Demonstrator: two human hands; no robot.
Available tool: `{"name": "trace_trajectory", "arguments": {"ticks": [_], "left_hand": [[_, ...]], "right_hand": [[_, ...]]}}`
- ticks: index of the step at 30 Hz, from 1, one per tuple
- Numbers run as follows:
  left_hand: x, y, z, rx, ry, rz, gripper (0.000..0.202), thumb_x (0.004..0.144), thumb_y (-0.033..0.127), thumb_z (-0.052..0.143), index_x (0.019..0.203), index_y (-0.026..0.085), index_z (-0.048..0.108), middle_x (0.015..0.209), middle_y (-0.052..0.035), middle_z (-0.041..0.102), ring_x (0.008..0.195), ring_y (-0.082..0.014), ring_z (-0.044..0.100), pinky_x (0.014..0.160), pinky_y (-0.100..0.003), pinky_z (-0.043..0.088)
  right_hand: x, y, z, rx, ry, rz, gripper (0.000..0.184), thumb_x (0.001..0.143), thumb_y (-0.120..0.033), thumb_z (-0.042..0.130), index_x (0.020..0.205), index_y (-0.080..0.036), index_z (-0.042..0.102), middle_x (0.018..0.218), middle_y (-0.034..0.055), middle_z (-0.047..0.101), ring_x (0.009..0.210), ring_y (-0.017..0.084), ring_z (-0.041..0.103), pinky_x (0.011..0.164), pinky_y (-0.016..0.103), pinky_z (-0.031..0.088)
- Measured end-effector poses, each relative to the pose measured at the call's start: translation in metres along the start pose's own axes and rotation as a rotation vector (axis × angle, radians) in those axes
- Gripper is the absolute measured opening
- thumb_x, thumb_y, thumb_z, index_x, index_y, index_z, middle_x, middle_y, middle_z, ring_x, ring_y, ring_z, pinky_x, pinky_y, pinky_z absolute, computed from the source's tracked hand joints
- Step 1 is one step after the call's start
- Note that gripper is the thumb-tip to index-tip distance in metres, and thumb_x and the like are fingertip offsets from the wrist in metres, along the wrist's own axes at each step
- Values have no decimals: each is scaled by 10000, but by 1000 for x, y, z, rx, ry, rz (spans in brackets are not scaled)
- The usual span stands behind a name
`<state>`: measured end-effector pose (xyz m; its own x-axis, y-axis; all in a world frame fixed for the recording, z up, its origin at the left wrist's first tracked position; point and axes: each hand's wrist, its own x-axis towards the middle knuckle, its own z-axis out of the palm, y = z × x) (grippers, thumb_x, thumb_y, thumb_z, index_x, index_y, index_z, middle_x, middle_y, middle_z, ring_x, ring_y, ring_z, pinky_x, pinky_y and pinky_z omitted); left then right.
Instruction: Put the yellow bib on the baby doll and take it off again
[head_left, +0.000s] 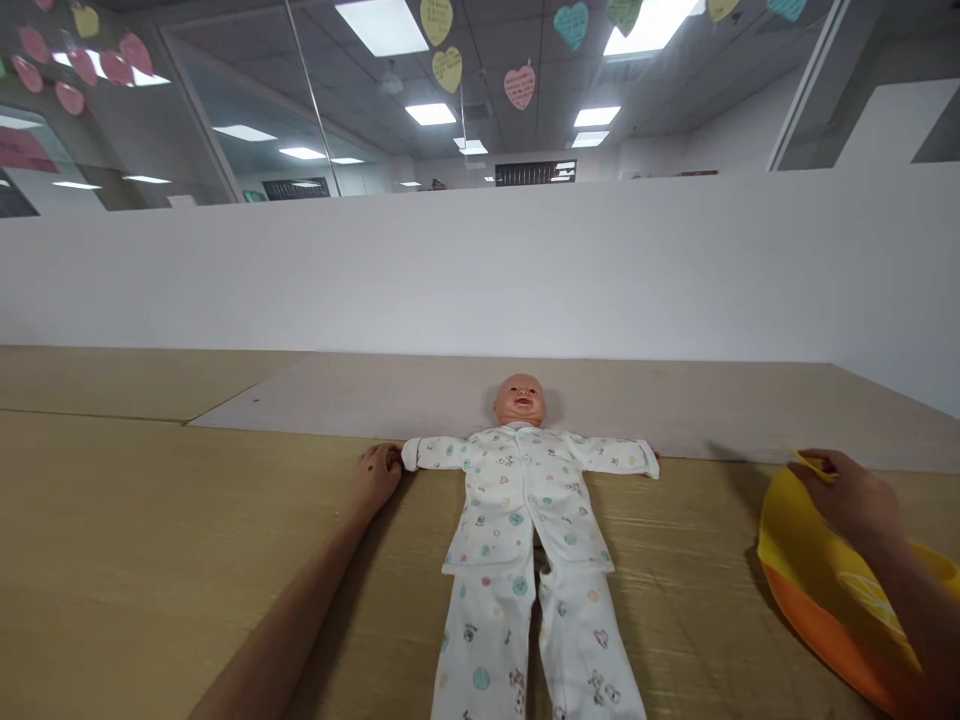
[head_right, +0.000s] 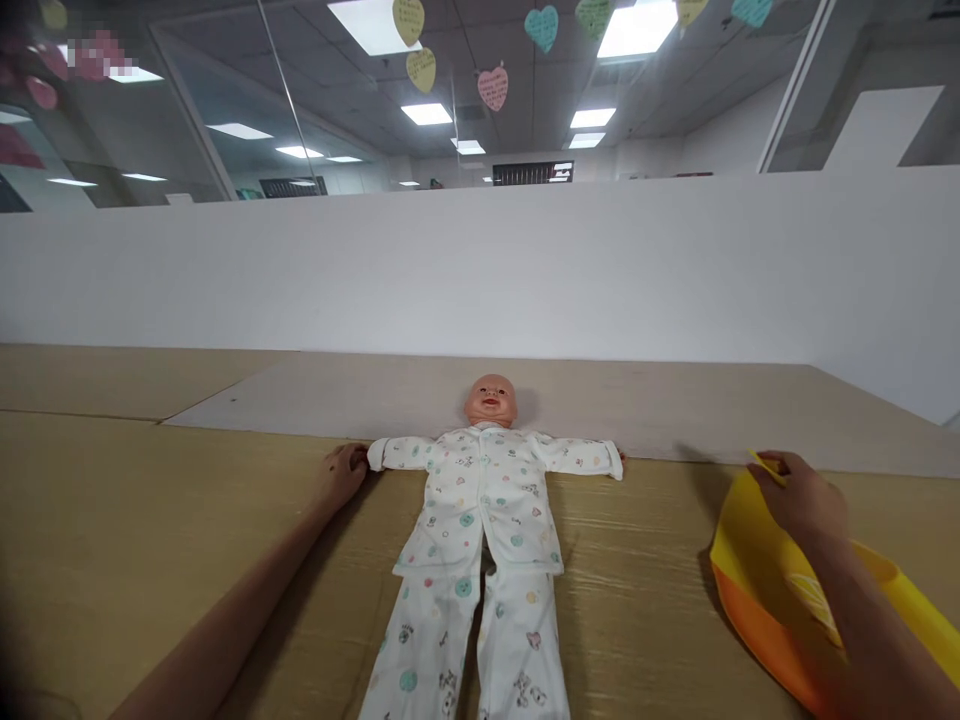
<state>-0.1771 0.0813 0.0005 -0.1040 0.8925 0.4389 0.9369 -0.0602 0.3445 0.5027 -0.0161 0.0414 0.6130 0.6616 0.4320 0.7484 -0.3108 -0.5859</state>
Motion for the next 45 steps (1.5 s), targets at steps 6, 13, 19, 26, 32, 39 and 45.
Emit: {"name": "trace_trajectory", "arguments": {"ticks": [6,13,19,26,32,39,45], "left_hand": [[-2,1,-3,-54,85,-38,408,702,180,447,1060,96,625,1075,-174,657,1052,-309,578,937,-419,439],[-7,57,-45,-517,117,-124,287,727,238,452,959,182,611,890,-73,689,882,-247,629,811,-381,491],[-24,141,-97,-1027,-304,78,233,794,382,571,868,194,687,807,-54,722,809,-215,648,765,-311,491],[-31,152,-91,-1453,-594,28,548,806,633,486,1010,164,682,989,-135,717,972,-289,642,843,-409,487],[-53,183,-92,-1473,-657,83,574,670,469,734,1186,253,605,1209,-73,654,1112,-294,595,914,-394,486],[-49,185,-75,-1466,-524,-248,479,599,262,754,1063,191,652,1018,-86,730,948,-303,676,785,-372,549],[-30,157,-60,-1397,-653,-453,383,561,173,695,943,190,673,987,-89,733,887,-279,693,675,-316,556]], "right_hand": [[-46,-124,-53,185,95,-184,321,680,-477,583,933,-284,626,784,45,636,703,238,623,641,351,435],[-121,-212,-101,378,319,-434,287,761,-457,637,984,-277,659,724,23,626,620,166,594,558,286,438],[-142,-280,-112,683,369,-479,242,740,-354,700,946,-229,676,771,23,631,591,105,537,507,232,405],[-104,-369,-67,697,-23,-719,153,746,-250,621,886,-190,630,847,2,620,788,144,564,740,312,462],[-93,-409,13,512,-364,-494,166,759,-233,622,921,-199,608,899,21,605,841,179,564,806,340,425],[-94,-404,74,494,-451,-430,270,802,-343,575,1052,-251,532,965,14,612,899,189,573,826,322,426],[-73,-358,99,407,-435,-287,580,758,-535,586,1234,-234,443,1224,92,549,1149,265,493,972,435,363]]}}
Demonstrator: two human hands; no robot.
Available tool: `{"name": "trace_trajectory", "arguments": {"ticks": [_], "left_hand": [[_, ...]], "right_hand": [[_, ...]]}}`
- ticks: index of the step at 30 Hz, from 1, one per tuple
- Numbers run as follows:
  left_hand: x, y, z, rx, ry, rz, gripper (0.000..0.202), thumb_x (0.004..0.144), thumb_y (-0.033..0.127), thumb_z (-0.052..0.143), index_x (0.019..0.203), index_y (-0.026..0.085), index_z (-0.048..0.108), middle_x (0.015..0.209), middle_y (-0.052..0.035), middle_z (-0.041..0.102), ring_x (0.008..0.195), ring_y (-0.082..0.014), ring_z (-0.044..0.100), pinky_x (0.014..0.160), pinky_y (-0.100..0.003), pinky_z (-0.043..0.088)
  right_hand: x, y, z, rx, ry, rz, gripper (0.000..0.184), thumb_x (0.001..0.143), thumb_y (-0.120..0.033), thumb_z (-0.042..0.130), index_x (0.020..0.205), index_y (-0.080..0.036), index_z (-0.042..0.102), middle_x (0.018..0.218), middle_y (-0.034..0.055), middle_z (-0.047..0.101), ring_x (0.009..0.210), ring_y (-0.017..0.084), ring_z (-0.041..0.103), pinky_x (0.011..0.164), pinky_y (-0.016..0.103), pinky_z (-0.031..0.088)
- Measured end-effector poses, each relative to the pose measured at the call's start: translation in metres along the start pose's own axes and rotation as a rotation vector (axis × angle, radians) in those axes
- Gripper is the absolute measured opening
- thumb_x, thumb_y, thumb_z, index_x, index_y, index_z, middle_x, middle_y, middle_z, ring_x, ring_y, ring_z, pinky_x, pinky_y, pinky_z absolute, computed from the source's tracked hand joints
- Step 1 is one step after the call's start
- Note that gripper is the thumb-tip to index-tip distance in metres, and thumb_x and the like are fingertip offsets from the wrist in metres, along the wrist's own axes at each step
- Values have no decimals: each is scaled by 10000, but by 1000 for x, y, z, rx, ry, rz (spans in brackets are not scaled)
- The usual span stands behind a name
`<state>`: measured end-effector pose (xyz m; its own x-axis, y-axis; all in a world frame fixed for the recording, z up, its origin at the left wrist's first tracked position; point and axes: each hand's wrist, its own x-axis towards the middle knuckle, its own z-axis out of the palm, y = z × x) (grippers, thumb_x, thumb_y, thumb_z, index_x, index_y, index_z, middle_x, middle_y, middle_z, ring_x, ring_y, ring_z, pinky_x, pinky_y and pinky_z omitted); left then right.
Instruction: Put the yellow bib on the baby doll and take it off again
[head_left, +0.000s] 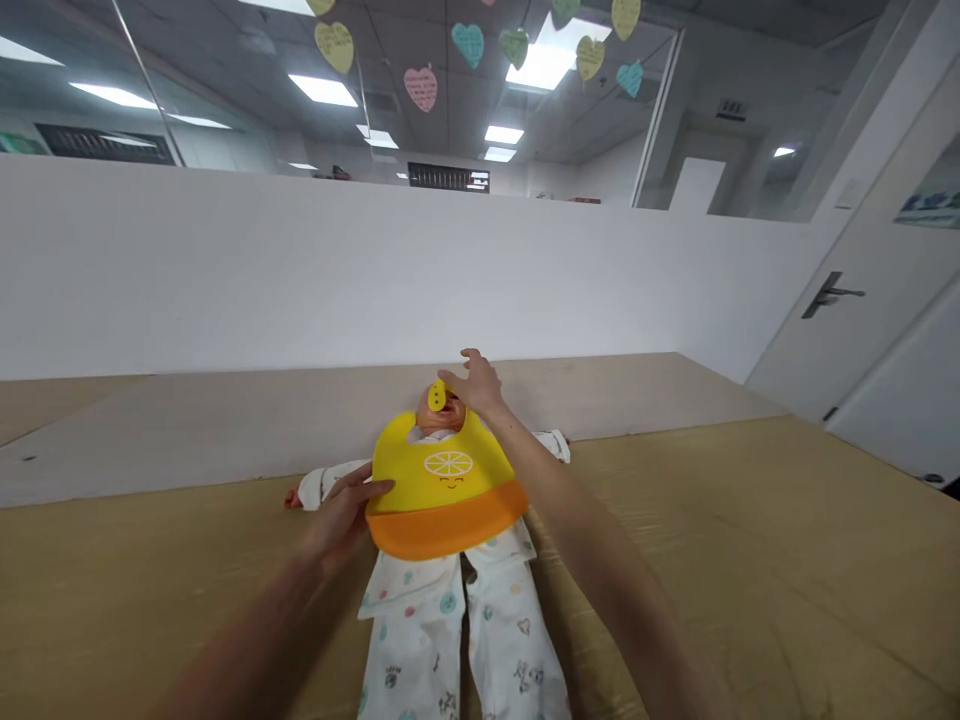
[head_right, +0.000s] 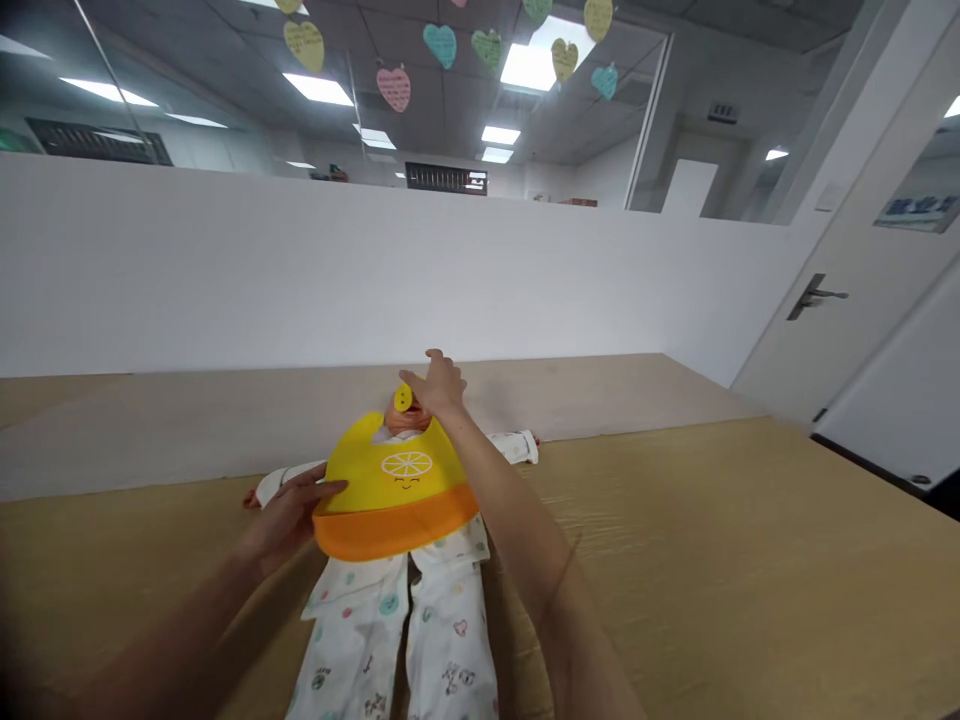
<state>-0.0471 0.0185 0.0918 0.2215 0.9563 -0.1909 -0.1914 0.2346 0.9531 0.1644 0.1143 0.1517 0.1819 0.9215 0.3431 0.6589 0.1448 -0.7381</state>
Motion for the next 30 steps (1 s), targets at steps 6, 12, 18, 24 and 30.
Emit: {"name": "trace_trajectory", "arguments": {"ticks": [6,12,18,24,30], "left_hand": [[7,-9,-10,38,43,25,292,552,170,686,843,186,657,767,-22,711,692,-192,663,564,-243,492],[26,-9,-9,80,84,67,190,619,259,643,789,185,602,726,-5,672,708,-189,636,568,-256,460],[79,4,-4,43,82,31,127,578,227,607,692,171,597,620,6,642,585,-159,593,571,-268,479],[111,-3,0,-109,164,123,228,566,111,663,784,158,612,651,9,671,575,-127,626,578,-232,501],[110,-9,0,-220,272,202,235,576,109,694,788,157,605,664,27,652,575,-86,604,530,-175,455]], "right_hand": [[-18,76,1,99,-101,245,589,735,-444,615,1235,-168,473,1224,135,559,1108,255,540,937,365,398],[-35,94,25,450,-172,275,432,635,-414,715,982,-179,611,879,47,676,826,199,621,703,277,479],[-36,87,32,779,-266,343,309,590,-319,707,853,-166,654,754,29,681,675,181,617,571,267,474],[-35,89,30,1079,-75,406,245,563,-281,663,768,-175,581,653,-12,633,587,145,580,560,246,457],[-35,100,38,1166,200,468,264,554,-271,642,774,-208,510,650,-40,569,592,136,543,572,248,462]]}}
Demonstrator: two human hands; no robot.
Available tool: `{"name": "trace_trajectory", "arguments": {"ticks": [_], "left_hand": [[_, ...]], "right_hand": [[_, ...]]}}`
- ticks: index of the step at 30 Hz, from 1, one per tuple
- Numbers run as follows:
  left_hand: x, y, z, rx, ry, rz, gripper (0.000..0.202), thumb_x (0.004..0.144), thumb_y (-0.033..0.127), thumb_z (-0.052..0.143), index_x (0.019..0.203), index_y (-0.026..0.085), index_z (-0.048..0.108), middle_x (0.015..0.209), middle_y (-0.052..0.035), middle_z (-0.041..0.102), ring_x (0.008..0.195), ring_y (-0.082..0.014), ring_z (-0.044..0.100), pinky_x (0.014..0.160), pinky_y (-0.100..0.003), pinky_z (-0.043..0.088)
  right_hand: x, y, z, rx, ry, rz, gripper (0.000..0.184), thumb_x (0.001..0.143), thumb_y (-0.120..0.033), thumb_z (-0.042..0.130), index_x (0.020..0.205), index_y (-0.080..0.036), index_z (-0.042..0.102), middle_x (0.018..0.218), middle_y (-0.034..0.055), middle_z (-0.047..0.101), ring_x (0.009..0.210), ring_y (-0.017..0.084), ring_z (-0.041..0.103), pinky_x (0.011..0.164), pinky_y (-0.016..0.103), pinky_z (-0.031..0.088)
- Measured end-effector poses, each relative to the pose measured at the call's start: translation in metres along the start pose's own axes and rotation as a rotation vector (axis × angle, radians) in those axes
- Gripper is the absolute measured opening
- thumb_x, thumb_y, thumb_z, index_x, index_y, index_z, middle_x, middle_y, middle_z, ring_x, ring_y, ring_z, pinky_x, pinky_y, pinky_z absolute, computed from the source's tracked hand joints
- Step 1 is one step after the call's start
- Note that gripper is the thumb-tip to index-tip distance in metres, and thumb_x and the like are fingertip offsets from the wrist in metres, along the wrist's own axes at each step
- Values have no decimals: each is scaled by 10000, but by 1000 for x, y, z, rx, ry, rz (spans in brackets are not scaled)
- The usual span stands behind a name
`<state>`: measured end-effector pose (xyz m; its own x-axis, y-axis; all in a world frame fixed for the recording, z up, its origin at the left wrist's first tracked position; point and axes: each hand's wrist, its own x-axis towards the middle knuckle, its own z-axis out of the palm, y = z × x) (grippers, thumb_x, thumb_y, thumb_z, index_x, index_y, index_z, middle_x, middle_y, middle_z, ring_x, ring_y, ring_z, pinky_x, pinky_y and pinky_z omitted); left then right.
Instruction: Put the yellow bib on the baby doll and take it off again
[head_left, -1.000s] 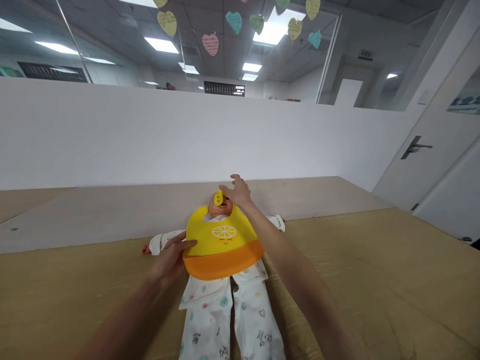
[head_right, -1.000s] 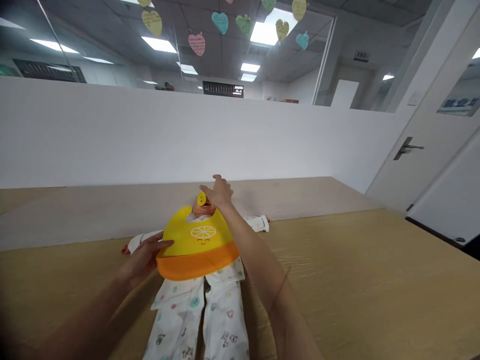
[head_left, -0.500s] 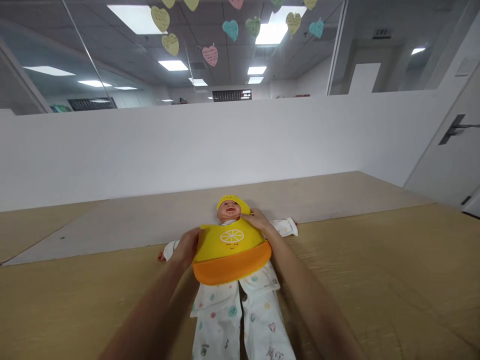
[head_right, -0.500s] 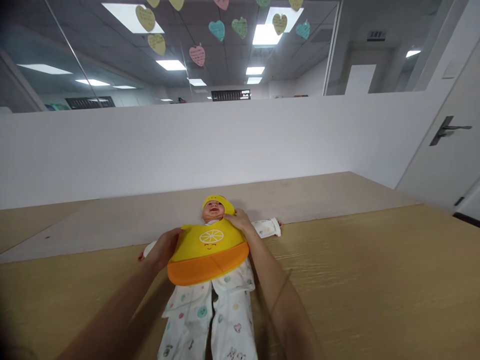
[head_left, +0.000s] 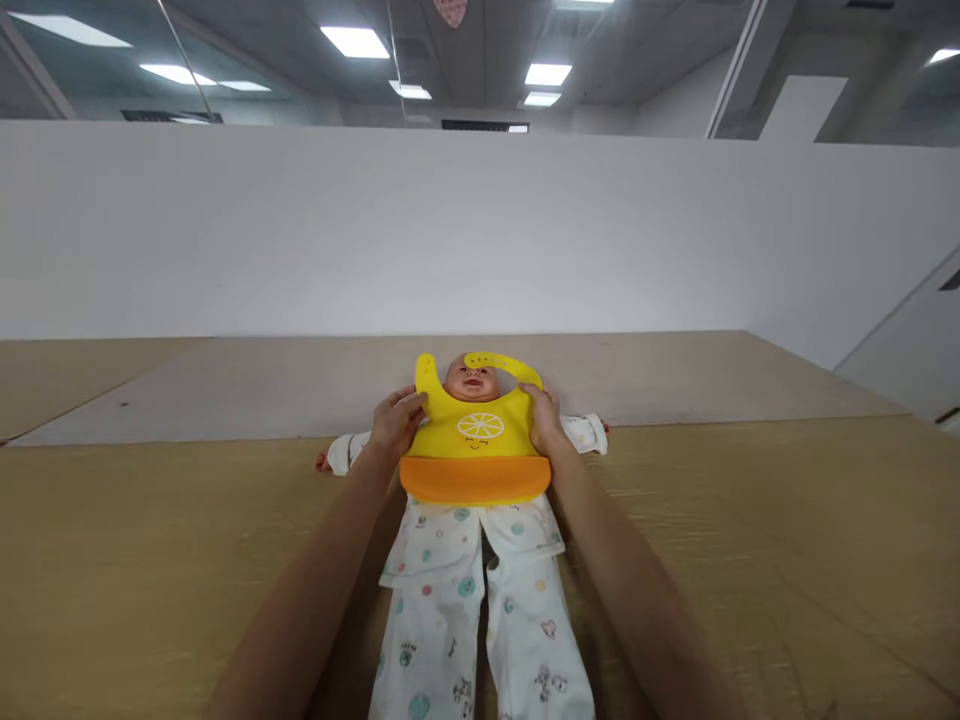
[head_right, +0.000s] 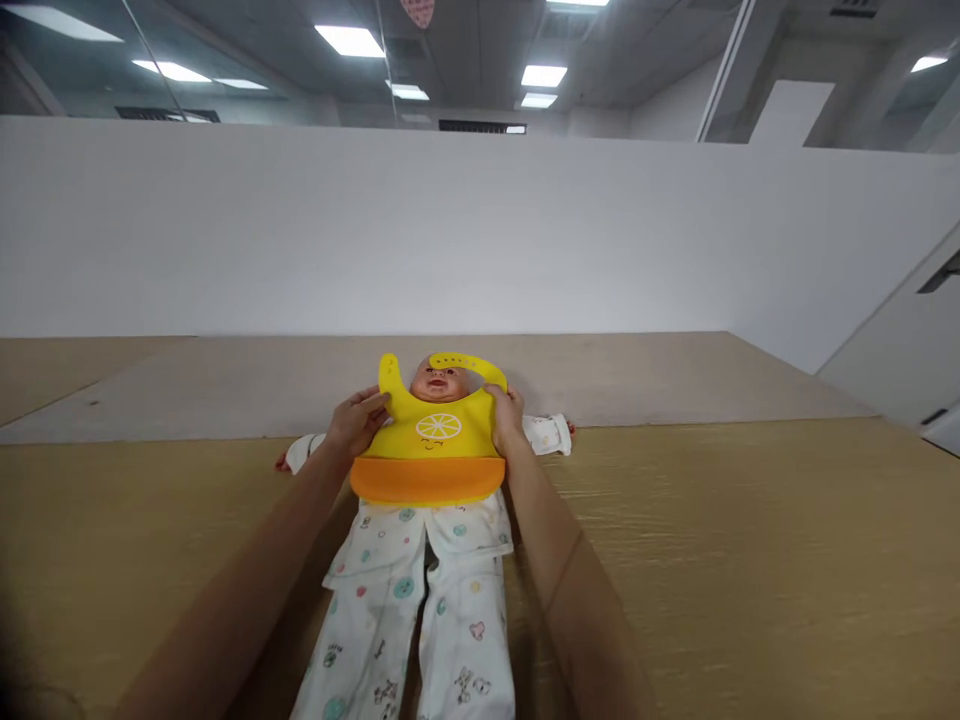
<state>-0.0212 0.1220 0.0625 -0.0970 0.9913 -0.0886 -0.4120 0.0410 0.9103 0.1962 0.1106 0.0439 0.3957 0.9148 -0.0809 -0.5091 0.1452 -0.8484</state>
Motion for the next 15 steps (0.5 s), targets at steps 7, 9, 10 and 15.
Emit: {"name": "trace_trajectory", "arguments": {"ticks": [7,9,10,15], "left_hand": [[4,-13,2,98,27,-58,157,541,147,700,665,145,604,555,15,607,493,-96,552,486,-199,421],[5,-15,2,130,30,-67,158,532,176,709,655,145,615,525,17,593,462,-104,529,460,-214,405],[5,-16,1,146,39,-67,154,527,185,710,641,147,614,498,25,571,439,-100,505,443,-215,385],[7,-18,1,199,95,-34,133,511,164,691,550,159,565,439,44,505,404,-86,449,415,-207,324]], "right_hand": [[3,14,-4,-116,71,-17,168,597,-220,540,757,-219,488,649,-10,594,588,150,551,554,259,463],[5,17,-5,-118,67,-43,167,594,-214,537,755,-215,491,668,-1,623,583,149,555,539,256,463],[6,19,-6,-123,78,-62,159,593,-214,535,746,-213,491,671,-1,629,576,146,552,530,254,461],[7,23,-8,-37,28,-68,168,592,-205,520,758,-212,489,703,-6,641,664,155,612,615,273,517]]}}
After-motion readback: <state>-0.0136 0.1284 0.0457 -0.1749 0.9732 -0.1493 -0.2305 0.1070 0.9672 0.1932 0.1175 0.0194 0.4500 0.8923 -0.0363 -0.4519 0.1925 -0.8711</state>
